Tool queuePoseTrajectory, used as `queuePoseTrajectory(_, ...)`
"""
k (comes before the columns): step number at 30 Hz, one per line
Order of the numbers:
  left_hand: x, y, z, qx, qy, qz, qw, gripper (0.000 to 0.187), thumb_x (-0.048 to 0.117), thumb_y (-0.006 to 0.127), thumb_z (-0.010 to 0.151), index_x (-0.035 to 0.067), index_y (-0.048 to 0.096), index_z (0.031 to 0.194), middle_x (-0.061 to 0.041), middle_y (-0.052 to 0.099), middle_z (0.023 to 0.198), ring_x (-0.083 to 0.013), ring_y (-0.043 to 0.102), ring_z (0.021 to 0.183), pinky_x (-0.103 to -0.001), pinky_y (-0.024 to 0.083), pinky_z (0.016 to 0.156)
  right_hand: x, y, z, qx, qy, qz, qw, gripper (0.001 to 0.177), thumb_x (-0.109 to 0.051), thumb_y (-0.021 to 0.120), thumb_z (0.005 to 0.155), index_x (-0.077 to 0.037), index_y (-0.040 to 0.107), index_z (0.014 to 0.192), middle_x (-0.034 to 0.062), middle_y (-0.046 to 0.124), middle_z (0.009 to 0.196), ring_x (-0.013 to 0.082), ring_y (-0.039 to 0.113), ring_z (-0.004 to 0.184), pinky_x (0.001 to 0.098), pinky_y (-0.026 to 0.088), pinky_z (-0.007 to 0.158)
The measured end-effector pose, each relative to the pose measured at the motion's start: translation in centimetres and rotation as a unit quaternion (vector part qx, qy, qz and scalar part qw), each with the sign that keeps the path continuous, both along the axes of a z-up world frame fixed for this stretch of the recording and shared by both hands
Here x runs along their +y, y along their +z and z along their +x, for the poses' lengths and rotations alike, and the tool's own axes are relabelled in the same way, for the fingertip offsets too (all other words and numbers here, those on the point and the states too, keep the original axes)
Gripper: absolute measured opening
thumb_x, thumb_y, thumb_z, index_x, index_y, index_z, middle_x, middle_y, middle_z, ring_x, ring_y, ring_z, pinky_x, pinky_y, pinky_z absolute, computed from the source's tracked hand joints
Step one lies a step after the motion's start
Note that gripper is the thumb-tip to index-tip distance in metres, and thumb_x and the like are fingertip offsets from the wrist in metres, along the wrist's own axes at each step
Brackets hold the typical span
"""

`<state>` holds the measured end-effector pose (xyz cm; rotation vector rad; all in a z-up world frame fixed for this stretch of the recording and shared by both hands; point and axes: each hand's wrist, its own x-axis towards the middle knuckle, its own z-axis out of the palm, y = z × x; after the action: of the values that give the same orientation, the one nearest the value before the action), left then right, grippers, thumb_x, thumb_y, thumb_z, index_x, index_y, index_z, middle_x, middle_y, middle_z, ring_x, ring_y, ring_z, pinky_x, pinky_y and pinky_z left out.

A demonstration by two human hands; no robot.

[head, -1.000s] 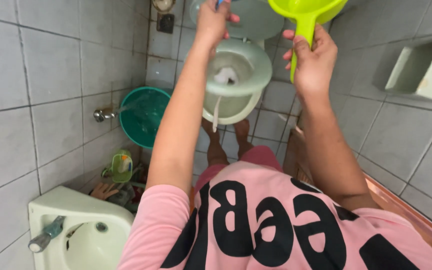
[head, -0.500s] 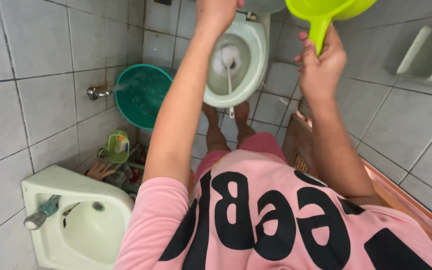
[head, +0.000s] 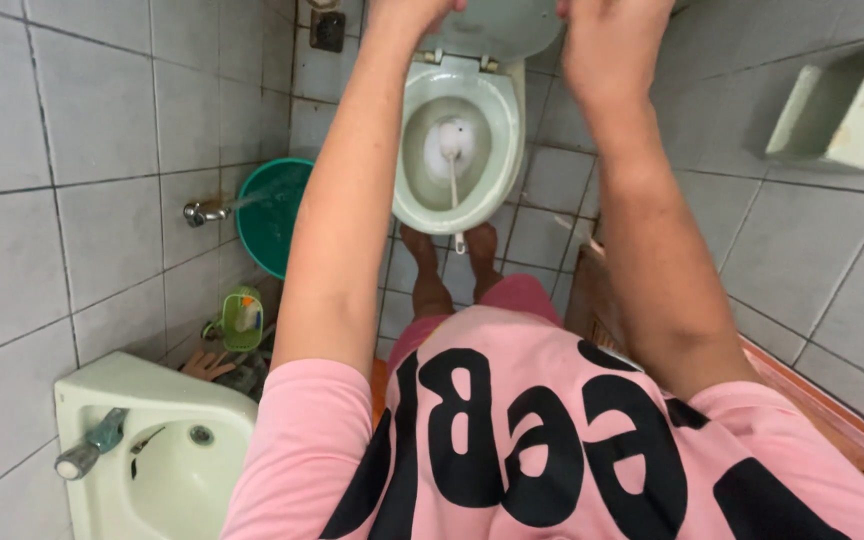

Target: Cleaning a bathroom sink and a toilet bowl using a brush and water.

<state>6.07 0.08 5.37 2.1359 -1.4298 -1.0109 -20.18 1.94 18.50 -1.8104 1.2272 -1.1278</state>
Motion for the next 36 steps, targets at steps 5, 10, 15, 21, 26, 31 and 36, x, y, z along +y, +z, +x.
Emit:
queuePoseTrajectory(5,0.1,4.5,-1.1,0.046,0.024,0.025,0.998,0.025,0.033,0.061,0.089,0.016,0.079,0.084,-0.021,0.072,0.077,-0.036,0.074,0.076,-0.049,0.056,0.069,0.2,1.3,-1.1,-0.161,-0.041,0.177,0.97,0.014,-0.009,0.064,0.103,0.004,0.067,0.099,0.0066,0.072,0.084,0.0132,0.069,0.063,0.0291,0.053,0.053)
queuePoseTrajectory(10,1.4,7.2,-2.4,-0.254,0.078,-0.268,0.926,0.02,0.031,0.071,0.071,0.014,0.079,0.077,-0.015,0.074,0.075,-0.0425,0.069,0.067,-0.054,0.056,0.052,1.4,-0.7,-2.2,-0.023,-0.034,0.105,0.994,0.016,-0.003,0.06,0.103,0.005,0.063,0.117,0.0099,0.074,0.091,0.0125,0.068,0.062,0.0292,0.054,0.054)
queuePoseTrajectory(15,0.8,7.1,-2.4,-0.36,-0.063,-0.224,0.903,0.013,0.006,0.059,0.08,0.006,0.072,0.077,-0.019,0.072,0.073,-0.0371,0.072,0.069,-0.049,0.058,0.06,-0.5,-5.0,-2.9,0.175,-0.068,-0.048,0.981,0.018,-0.002,0.07,0.097,0.006,0.065,0.112,0.0278,0.072,0.094,0.0472,0.07,0.091,0.0505,0.056,0.074)
queuePoseTrajectory(21,-1.7,6.3,0.8,-0.455,-0.017,-0.303,0.837,0.011,0.014,0.066,0.077,0.013,0.072,0.068,-0.013,0.069,0.062,-0.0323,0.069,0.057,-0.048,0.056,0.055,-4.3,-6.1,-0.6,0.278,-0.085,0.041,0.956,0.022,-0.009,0.069,0.093,0.007,0.063,0.107,0.0304,0.07,0.091,0.0508,0.068,0.088,0.0576,0.053,0.075)
queuePoseTrajectory(26,0.2,7.0,3.6,-0.417,0.043,-0.317,0.851,0.006,0.01,0.068,0.076,0.009,0.072,0.072,-0.014,0.07,0.07,-0.0352,0.069,0.068,-0.049,0.056,0.061,-6.7,-8.2,0.1,0.338,-0.135,0.007,0.931,0.01,-0.006,0.064,0.091,0.002,0.069,0.096,0.0276,0.071,0.089,0.0497,0.068,0.082,0.0576,0.054,0.071)
queuePoseTrajectory(31,3.7,8.2,4.9,-0.366,0.114,-0.267,0.884,0.018,0.012,0.073,0.082,0.005,0.076,0.098,-0.02,0.072,0.09,-0.0393,0.069,0.084,-0.05,0.056,0.071,-7.1,-7.8,-0.2,0.326,-0.135,-0.092,0.931,0.014,-0.008,0.068,0.094,0.0,0.069,0.083,0.0253,0.07,0.088,0.046,0.069,0.082,0.0539,0.056,0.073)
queuePoseTrajectory(36,4.9,2.0,6.3,-0.301,0.111,-0.11,0.941,0.062,-0.001,0.061,0.089,0.001,0.047,0.149,-0.025,0.069,0.111,-0.0414,0.068,0.099,-0.049,0.055,0.086,-5.1,-5.3,-0.2,0.201,-0.126,-0.115,0.965,0.013,-0.003,0.072,0.095,0.005,0.069,0.105,0.0274,0.07,0.102,0.0492,0.065,0.096,0.0526,0.052,0.081)
